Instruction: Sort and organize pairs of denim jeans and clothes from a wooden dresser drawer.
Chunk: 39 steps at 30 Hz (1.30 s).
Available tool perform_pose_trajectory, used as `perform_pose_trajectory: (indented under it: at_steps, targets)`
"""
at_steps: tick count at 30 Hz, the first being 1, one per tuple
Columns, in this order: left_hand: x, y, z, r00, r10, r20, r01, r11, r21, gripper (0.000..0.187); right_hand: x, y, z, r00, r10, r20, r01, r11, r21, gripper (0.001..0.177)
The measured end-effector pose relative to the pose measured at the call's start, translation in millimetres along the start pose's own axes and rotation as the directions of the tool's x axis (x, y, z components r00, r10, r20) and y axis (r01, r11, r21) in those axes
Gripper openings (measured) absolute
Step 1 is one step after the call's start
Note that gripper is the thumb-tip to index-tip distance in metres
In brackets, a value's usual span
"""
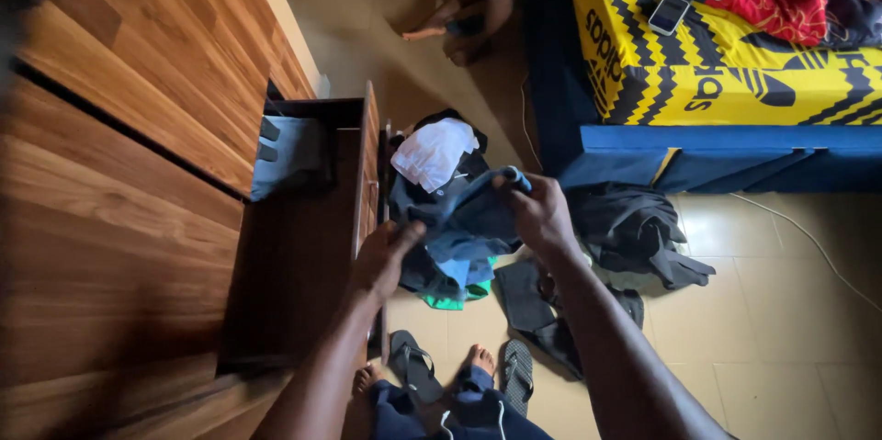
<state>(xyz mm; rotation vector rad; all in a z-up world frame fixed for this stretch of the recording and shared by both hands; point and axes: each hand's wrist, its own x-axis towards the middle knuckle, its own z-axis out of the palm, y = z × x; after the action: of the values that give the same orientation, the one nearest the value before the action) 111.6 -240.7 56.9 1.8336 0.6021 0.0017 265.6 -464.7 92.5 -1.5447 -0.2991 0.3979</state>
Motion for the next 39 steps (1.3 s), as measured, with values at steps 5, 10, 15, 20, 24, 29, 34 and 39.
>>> perform_pose_trajectory:
  at_steps: [5, 10, 15, 20, 24, 29, 34, 39]
  targets:
    - [-13, 22, -31, 0.993, 0.115, -0.023, -0.11, 0.98, 0.164, 0.027, 6, -42, 32, 0.995, -0.1, 0.005, 0.1, 0.984, -0.146, 0.018]
    - [-9, 4, -61, 0.945, 0.302, -0.127, -0.258, 0.924, 0.283, 0.027, 6, -92, 60, 0.991, -0.125, -0.05, 0.096, 0.918, -0.385, 0.022]
    - [1, -5, -106, 0.973, 0.185, -0.135, -0.118, 0.911, 0.395, 0.029, 23, -88, 47, 0.908, -0.297, -0.296, 0.28, 0.955, -0.1, 0.017]
    - [23, -23, -126, 0.961, 0.276, 0.02, -0.276, 0.954, 0.12, 0.035, 3, -107, 64, 0.933, -0.265, -0.244, 0.226, 0.958, -0.174, 0.016]
    - [7, 36, -118, 0.983, 0.151, 0.108, -0.148, 0.988, -0.038, 0.042, 12, -55, 64, 0.995, 0.073, -0.066, -0.085, 0.977, -0.196, 0.022]
    - [11, 42, -86, 0.904, 0.402, 0.15, -0.407, 0.913, 0.008, 0.037, -25, -102, 135, 0.888, 0.418, 0.191, -0.338, 0.876, -0.345, 0.047]
    - [-15, 69, -92, 0.868, 0.419, 0.267, -0.409, 0.908, -0.095, 0.029, -28, -80, 148, 0.829, 0.537, 0.154, -0.5, 0.837, -0.224, 0.054]
    - [-7, 55, -92, 0.793, 0.556, 0.251, -0.547, 0.83, -0.109, 0.027, -5, -31, 140, 0.796, 0.541, 0.272, -0.586, 0.801, 0.12, 0.044]
